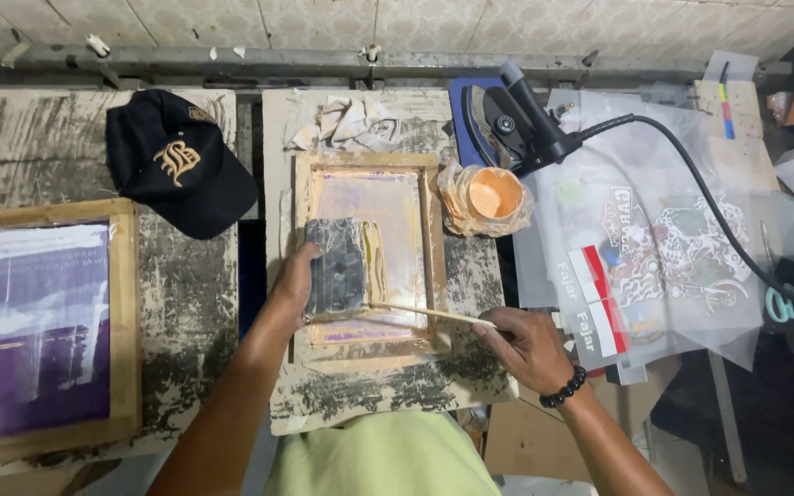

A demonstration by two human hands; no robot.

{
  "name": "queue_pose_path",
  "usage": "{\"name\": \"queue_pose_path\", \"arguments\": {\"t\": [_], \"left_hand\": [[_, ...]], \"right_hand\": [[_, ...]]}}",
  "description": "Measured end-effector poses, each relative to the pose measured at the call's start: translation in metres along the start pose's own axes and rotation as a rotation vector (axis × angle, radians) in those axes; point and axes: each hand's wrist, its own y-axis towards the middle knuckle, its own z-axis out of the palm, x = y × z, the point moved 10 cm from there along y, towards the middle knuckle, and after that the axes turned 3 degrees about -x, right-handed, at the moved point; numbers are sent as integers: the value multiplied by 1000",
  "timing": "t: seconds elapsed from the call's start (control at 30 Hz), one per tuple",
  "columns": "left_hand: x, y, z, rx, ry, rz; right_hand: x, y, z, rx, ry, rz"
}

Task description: The person uses a squeegee to spread orange ink across a screen printing frame. They then use a spatula to scoop more ink from a container and apply it to the screen before resuming the spreading motion with the squeegee.

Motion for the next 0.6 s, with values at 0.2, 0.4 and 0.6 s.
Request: {"name": "queue_pose_path", "arguments": {"t": [0.2, 0.4, 0.6], "left_hand": [[16, 24, -2, 30, -24, -30], [16, 10, -5, 28, -58, -78], [50, 48, -1, 80, -115, -141]], "right_hand": [[7, 4, -3, 26, -34, -20], [-1, -1, -2, 25, -16, -9], [-11, 1, -2, 4, -75, -14]]}}
